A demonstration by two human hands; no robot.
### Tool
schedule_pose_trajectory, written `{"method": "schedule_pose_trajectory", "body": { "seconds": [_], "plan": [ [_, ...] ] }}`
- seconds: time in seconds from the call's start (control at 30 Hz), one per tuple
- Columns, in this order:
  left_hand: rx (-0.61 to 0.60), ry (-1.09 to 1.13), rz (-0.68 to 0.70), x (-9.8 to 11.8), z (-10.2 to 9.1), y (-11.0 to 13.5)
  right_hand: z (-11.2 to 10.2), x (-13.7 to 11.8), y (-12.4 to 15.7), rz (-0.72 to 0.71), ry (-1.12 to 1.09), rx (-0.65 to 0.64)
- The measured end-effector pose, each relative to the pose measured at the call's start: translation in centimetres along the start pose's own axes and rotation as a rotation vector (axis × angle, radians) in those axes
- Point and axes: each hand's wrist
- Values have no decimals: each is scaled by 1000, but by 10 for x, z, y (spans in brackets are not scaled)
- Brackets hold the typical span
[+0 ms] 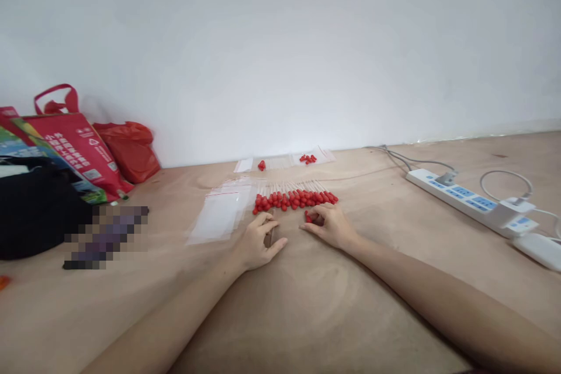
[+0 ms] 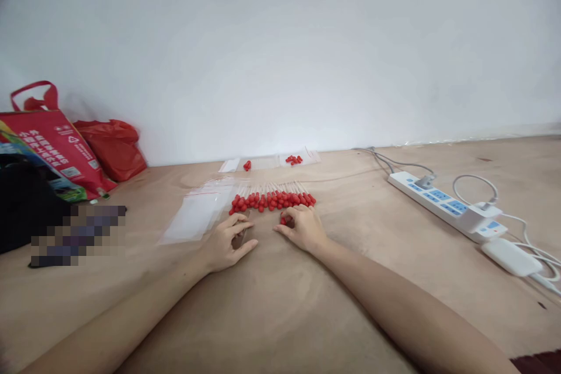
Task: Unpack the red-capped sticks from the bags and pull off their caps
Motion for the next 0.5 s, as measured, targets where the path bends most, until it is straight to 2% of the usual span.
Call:
{"method": "schedule_pose_trajectory", "body": {
  "seconds": [0.17, 0.3, 0.4, 0.5],
  "plan": [
    [42, 72, -47, -2, -3, 2, -5, 5, -1, 35, 28, 111],
    [146, 60, -173, -9, -4, 2, -15, 17, -12, 194, 208, 215],
    [184, 29, -272, -14, -5, 4, -18, 24, -20, 254, 341, 189],
    [147, 8, -302, -16, -5, 5, -14, 27, -24, 235, 376, 162]
  ]
}}
Point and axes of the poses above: each hand's wrist, its own y-axis away from the middle knuckle, its own z-axis out of the palm, x = y × z, and after that the axes turned 9 degrees about -z, right-handed
